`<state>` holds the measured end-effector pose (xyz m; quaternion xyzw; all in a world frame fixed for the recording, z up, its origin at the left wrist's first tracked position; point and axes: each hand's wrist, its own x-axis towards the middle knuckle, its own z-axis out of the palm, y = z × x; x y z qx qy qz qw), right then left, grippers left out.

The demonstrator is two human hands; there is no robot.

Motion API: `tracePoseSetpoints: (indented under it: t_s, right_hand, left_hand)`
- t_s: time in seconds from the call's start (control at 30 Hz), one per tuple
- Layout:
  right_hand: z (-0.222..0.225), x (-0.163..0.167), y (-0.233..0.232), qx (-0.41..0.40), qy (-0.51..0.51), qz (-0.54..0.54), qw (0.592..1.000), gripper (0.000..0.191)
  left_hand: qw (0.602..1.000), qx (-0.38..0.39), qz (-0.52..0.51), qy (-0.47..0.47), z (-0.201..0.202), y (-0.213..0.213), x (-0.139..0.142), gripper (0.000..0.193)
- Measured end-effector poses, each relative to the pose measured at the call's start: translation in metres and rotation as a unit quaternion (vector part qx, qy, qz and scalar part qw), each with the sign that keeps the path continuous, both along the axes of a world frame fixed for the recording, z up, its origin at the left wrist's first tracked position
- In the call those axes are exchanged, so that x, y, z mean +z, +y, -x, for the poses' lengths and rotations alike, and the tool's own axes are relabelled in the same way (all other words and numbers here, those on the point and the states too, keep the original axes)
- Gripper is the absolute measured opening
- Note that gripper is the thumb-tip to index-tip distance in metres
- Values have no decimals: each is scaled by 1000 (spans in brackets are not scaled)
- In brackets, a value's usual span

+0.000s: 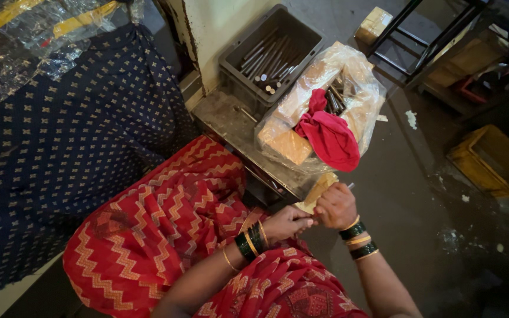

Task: The person sits on the floor and wipes several metal rods with a red cloth. They pick up each rod, wipe it, and place it into a tray. The person also briefly operates a machine lever.

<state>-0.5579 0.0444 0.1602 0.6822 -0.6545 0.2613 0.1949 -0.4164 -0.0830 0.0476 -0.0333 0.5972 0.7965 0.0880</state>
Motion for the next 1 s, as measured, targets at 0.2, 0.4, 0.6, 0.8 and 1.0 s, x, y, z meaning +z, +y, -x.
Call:
tracePoseSetpoints:
  t_s: [0.2, 0.4, 0.6, 0.8, 1.0]
  right_hand:
    - [26, -8, 20, -45, -15, -3, 999, 21]
    - [38, -15, 29, -57, -38, -6, 998, 21]
    - [46, -20, 30, -79, -57, -50, 994, 24]
    - [72, -44, 54, -146, -99, -39, 984, 39]
    - [102, -97, 78, -328, -626, 113, 699, 60]
  left_hand:
    - [997, -25, 56, -37, -6, -2, 10, 28]
    - [998, -39, 38, -14, -5, -4, 15, 28]
    - [995, -35, 92, 22, -4, -8, 11, 29]
    - [998, -41, 49, 3, -6, -11, 10, 28]
    - [998, -21, -7, -52, -7, -8, 4, 29]
